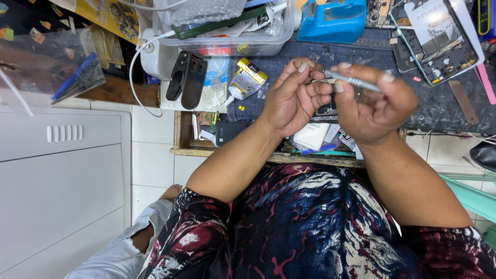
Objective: The person is repairing a disassembled smartphone on a cluttered workbench. They use a screwdriver to manipulate small components and screws on the phone's internal frame, occasionally picking up and placing down parts.
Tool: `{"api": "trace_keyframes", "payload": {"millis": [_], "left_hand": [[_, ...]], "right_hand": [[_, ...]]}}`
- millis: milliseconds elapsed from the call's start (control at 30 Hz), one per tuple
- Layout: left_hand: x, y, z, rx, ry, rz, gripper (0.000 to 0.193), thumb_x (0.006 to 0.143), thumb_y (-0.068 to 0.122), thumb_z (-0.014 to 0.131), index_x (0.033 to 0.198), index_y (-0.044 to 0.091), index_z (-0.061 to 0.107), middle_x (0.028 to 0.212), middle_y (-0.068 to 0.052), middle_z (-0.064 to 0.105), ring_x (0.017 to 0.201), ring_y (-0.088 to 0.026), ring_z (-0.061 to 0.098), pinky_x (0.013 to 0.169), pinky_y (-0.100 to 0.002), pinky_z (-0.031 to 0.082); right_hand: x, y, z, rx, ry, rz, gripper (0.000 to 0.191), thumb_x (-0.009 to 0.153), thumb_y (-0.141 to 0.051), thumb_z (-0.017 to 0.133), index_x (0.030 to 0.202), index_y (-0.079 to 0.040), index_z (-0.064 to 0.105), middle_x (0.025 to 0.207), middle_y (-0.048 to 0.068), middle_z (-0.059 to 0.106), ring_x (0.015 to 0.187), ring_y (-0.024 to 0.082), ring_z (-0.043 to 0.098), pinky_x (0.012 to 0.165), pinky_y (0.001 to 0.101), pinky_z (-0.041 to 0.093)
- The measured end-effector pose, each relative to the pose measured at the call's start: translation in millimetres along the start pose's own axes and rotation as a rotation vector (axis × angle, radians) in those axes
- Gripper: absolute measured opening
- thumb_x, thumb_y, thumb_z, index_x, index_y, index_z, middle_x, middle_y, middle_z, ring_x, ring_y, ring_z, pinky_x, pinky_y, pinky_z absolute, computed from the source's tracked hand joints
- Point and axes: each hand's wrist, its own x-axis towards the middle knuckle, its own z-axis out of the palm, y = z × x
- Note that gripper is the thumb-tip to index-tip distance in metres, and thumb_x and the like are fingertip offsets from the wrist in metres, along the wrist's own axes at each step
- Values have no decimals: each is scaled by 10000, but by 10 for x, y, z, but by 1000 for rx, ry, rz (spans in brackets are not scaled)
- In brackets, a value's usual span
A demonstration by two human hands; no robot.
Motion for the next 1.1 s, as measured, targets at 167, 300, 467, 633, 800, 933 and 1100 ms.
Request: {"api": "trace_keyframes", "payload": {"millis": [167, 300, 467, 633, 800, 933, 1100], "left_hand": [[34, -49, 25, 57, 19, 46, 125, 1144, 180, 530, 1214, 76, 537, 1097, -105, 673, 979, -242, 737, 848, -399, 612], [104, 178, 95, 619, -16, 83, 112, 1097, 145, 585, 1184, 75, 576, 1081, -92, 676, 879, -199, 711, 744, -341, 579], [65, 567, 234, 1693, -326, 283, 107, 1035, 95, 710, 1132, 78, 667, 1163, -72, 596, 1048, -212, 631, 881, -349, 538], [1, 488, 354, 2070, -463, 380, 312, 854, 23, 715, 1144, 136, 739, 1215, -46, 580, 1180, -273, 549, 985, -425, 452], [-55, 379, 369, 2200, -402, 386, 366, 812, 51, 713, 1155, 166, 766, 1235, -30, 560, 1199, -254, 516, 917, -423, 402], [-78, 368, 360, 2227, -379, 414, 330, 863, 84, 720, 1176, 177, 769, 1229, -17, 558, 1169, -243, 516, 901, -423, 394], [-108, 345, 348, 2248, -377, 418, 315, 864, 79, 711, 1158, 176, 769, 1222, -14, 560, 1166, -237, 519, 901, -420, 392]], "right_hand": [[-14, -9, 15, -30, 8, 1, 629, 1010, 141, 631, 1402, -157, 241, 1165, 293, 652, 1082, 323, 723, 919, 398, 652], [25, 0, -159, -2, -2, 149, 610, 1048, 155, 653, 1415, -120, 251, 1158, 237, 682, 1055, 269, 757, 833, 277, 655], [165, -4, -430, 15, -210, 284, 547, 1107, 151, 678, 1437, -39, 286, 1180, 279, 604, 1085, 271, 729, 914, 319, 634], [281, -34, -504, -250, -492, 202, 468, 1065, 39, 747, 1393, 2, 416, 1111, 130, 737, 997, 190, 766, 839, 277, 623], [251, -48, -495, -366, -582, 170, 455, 1013, -38, 790, 1374, -22, 514, 1105, 121, 737, 958, 214, 770, 771, 300, 605], [258, -17, -509, -322, -597, 149, 428, 1024, -28, 772, 1356, -15, 503, 1114, 118, 738, 946, 207, 773, 778, 288, 605], [347, -63, -489, -368, -626, 55, 426, 968, -28, 786, 1330, -21, 561, 1106, 106, 735, 910, 242, 751, 782, 326, 601]]}}
